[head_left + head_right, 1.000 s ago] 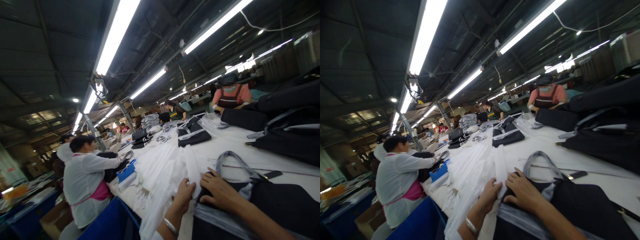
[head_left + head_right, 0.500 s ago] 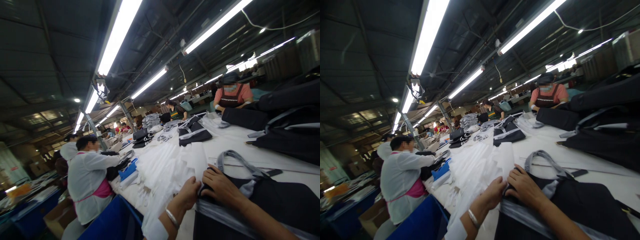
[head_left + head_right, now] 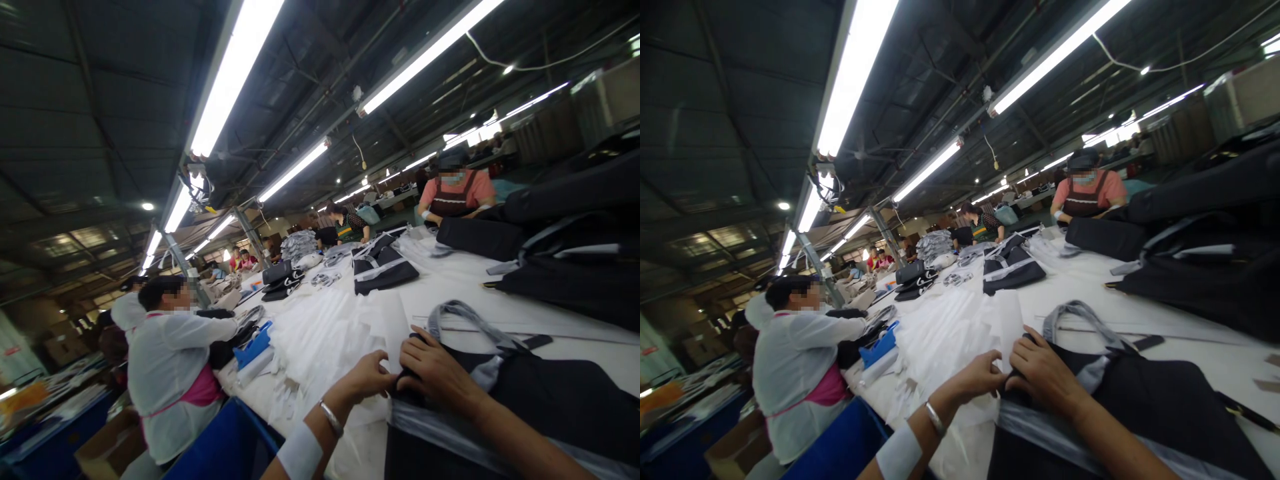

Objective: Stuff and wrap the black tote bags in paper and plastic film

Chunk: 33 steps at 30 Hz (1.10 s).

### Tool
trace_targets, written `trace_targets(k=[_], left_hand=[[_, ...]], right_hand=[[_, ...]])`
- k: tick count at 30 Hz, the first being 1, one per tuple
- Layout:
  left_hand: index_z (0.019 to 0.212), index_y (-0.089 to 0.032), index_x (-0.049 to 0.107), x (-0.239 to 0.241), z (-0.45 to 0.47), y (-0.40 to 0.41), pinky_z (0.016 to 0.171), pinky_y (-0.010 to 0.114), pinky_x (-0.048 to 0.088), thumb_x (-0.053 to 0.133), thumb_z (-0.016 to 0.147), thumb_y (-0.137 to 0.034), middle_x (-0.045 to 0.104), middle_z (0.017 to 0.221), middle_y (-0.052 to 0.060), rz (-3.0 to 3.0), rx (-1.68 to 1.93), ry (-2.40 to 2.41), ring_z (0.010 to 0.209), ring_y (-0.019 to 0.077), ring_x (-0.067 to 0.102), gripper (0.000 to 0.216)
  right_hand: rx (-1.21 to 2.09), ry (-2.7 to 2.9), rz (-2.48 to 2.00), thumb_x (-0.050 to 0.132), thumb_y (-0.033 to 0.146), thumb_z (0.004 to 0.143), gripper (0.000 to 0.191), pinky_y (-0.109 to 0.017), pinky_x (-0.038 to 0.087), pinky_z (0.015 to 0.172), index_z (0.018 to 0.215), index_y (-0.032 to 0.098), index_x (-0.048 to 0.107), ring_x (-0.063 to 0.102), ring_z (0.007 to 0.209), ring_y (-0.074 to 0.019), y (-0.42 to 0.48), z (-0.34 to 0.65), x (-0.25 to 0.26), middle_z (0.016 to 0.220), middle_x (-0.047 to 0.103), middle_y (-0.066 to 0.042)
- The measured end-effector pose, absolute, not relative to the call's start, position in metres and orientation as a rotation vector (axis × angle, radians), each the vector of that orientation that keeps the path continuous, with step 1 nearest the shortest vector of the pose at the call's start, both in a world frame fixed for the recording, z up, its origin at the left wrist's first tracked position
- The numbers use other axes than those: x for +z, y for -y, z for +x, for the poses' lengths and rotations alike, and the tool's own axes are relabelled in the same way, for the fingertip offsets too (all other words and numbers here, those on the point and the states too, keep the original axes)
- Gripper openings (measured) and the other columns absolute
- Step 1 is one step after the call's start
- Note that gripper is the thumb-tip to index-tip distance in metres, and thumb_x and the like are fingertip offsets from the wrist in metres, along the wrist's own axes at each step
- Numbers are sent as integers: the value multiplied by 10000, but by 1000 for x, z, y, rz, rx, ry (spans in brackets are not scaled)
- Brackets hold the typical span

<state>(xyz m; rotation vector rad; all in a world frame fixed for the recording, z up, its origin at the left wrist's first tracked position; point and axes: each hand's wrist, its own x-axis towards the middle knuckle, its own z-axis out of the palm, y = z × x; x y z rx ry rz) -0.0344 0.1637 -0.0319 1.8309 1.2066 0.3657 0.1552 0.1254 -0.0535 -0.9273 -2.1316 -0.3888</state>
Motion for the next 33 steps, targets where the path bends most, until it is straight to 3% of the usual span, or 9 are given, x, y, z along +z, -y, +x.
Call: trace_targets(k=[3, 6, 11, 16, 24, 26, 29, 31, 33], left_hand=[[920, -155, 589, -32, -34, -164, 507, 239, 446, 562, 798, -278, 560, 625, -23, 1986, 283, -1229, 519, 115, 542, 175], [701, -166, 552, -23, -36, -164, 514, 244, 423, 562, 794, -306, 526, 582, -24, 2078, 173, -1253, 511, 112, 510, 169], [719, -183, 553, -6, -45, -171, 567, 247, 424, 620, 770, -372, 562, 640, -23, 1956, -165, -1138, 569, 123, 544, 208], [696, -177, 543, -17, -48, -165, 589, 274, 459, 575, 804, -461, 561, 622, -8, 1995, -30, -1156, 573, 142, 556, 306], [842, -186, 697, -32, -53, -132, 691, 273, 454, 478, 863, -362, 664, 710, 38, 2252, 412, -1291, 700, 180, 598, 281], [1043, -181, 697, -36, -51, -130, 710, 285, 463, 501, 859, -369, 706, 830, 59, 2189, 540, -1315, 723, 189, 616, 327], [1338, -178, 543, -46, -43, -131, 759, 312, 476, 546, 842, -360, 723, 946, 75, 2050, 749, -1327, 763, 205, 639, 528], [1355, -168, 535, -52, -38, -133, 812, 327, 472, 556, 835, -339, 729, 960, 85, 2017, 829, -1317, 824, 221, 647, 548], [1255, -160, 628, -58, -33, -133, 838, 327, 460, 546, 840, -329, 732, 986, 96, 2035, 850, -1284, 867, 229, 641, 456]], right_hand=[[-381, 2127, -941, 713, 410, 834, 243, -517, 268, 1129, 810, 196, 600, 579, 881, -220, -126, 155, -54, 839, 613, -19], [-375, 2127, -960, 735, 404, 816, 251, -512, 264, 1131, 794, 195, 597, 577, 881, -217, -126, 154, -54, 838, 614, -14], [-361, 2123, -978, 737, 402, 813, 247, -509, 264, 1131, 785, 202, 595, 575, 883, -214, -123, 154, -53, 832, 616, -8], [-328, 2117, -1011, 720, 373, 828, 212, -514, 266, 1126, 798, 207, 593, 578, 894, -219, -123, 155, -54, 838, 619, -10], [-296, 2153, -1068, 682, 381, 861, 199, -515, 283, 1105, 820, 206, 596, 583, 894, -227, -121, 155, -54, 841, 623, -17], [-309, 2153, -1085, 682, 380, 862, 200, -511, 287, 1095, 824, 205, 594, 582, 898, -229, -120, 154, -54, 839, 618, -16], [-344, 2148, -1104, 671, 377, 872, 195, -507, 291, 1079, 834, 203, 590, 580, 905, -233, -117, 153, -54, 844, 616, -18], [-366, 2143, -1115, 658, 364, 879, 179, -506, 298, 1068, 835, 205, 590, 578, 907, -237, -114, 154, -55, 848, 616, -22], [-381, 2134, -1138, 645, 341, 884, 152, -507, 306, 1058, 834, 207, 593, 576, 901, -240, -110, 155, -58, 847, 616, -25]])
